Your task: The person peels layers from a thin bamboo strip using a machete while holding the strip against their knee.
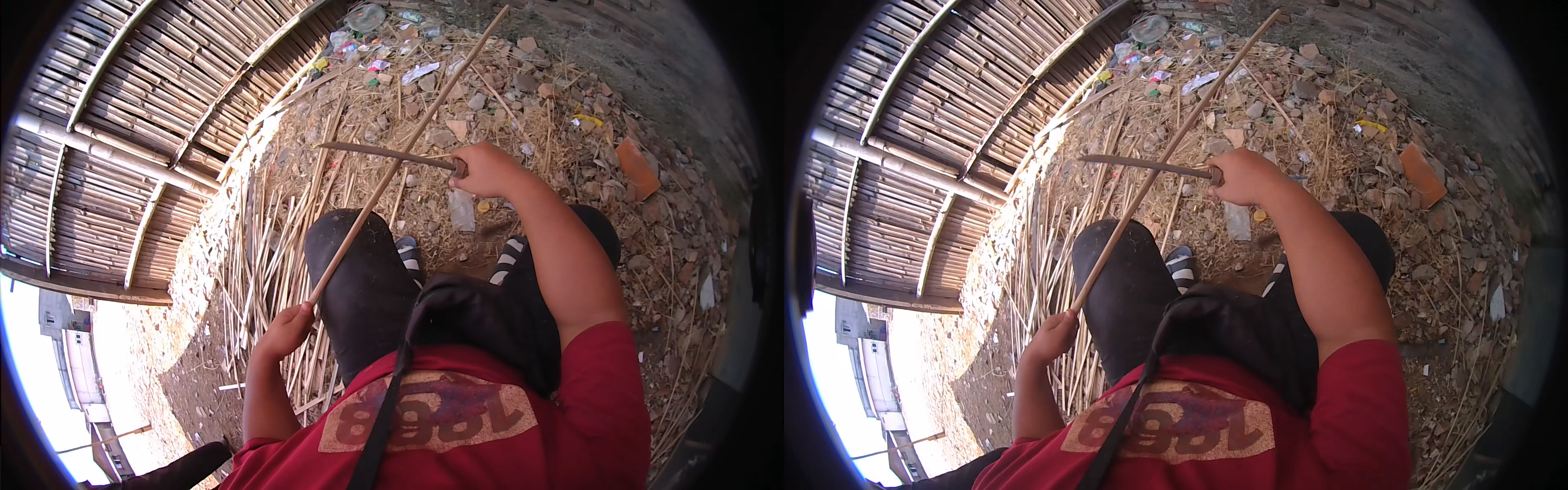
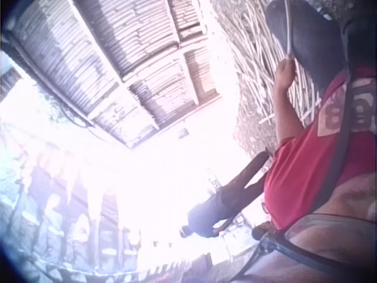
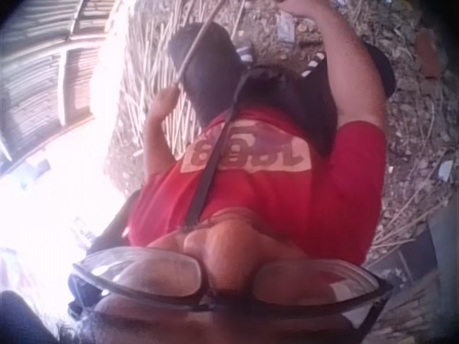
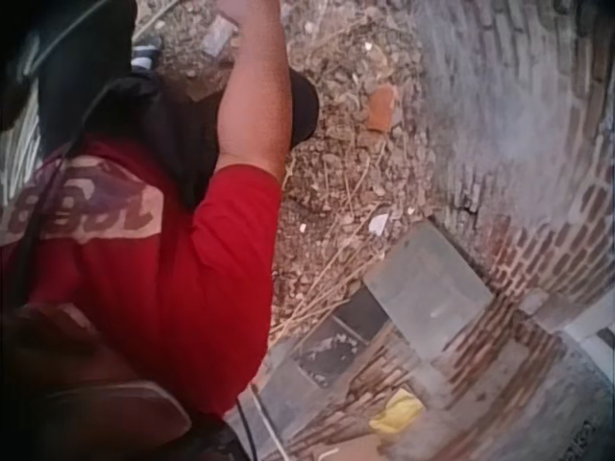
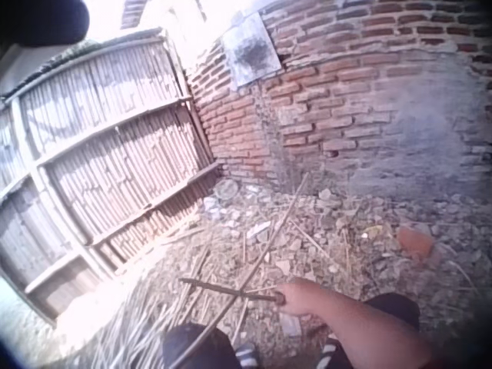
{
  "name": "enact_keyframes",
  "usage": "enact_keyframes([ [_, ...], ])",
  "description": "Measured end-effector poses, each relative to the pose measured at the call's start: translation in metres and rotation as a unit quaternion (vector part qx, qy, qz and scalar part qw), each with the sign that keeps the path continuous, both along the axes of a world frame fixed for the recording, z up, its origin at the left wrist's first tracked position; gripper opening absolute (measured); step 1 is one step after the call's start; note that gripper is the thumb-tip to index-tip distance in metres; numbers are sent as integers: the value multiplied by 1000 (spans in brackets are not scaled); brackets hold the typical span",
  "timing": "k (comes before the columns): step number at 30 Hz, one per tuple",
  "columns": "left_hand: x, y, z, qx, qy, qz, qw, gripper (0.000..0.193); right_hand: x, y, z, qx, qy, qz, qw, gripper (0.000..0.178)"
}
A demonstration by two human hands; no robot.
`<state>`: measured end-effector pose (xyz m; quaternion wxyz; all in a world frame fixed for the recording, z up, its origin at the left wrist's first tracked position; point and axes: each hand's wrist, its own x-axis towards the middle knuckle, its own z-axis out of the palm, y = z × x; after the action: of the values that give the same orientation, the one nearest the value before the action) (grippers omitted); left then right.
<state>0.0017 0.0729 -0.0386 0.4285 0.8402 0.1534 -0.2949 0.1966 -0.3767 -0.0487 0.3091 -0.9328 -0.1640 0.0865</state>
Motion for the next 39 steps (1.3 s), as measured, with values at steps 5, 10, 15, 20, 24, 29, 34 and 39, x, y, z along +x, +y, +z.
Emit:
enact_keyframes([
  [5, -2, 3, -4, -82, -3, -2, 997, 47, 3, 0, 0, 76, -30, -63, 995, 39],
  [10, -16, -29, -6, 148, -267, -25, 952, 42, -3, 6, 4, 63, -15, -29, 998, 45],
  [15, -28, -35, -9, 277, -305, -71, 908, 43, -21, 36, 16, -33, -22, 43, 998, 33],
  [20, -25, -17, -5, 150, -226, -63, 960, 44, -21, 45, 16, -86, -32, 46, 995, 18],
  [24, -19, -12, 0, 139, -208, -79, 965, 47, 2, 21, -16, 14, -47, -73, 996, 16],
  [29, -22, -9, -7, 141, -205, -68, 966, 51, -24, 50, 13, -55, -49, 61, 995, 21],
  [34, -26, -9, -6, 142, -211, -72, 964, 50, -31, 61, 35, -64, -45, 101, 992, 22],
  [39, -28, -4, -2, 150, -222, -82, 960, 50, -20, 58, 41, -84, -94, 74, 989, 27],
])
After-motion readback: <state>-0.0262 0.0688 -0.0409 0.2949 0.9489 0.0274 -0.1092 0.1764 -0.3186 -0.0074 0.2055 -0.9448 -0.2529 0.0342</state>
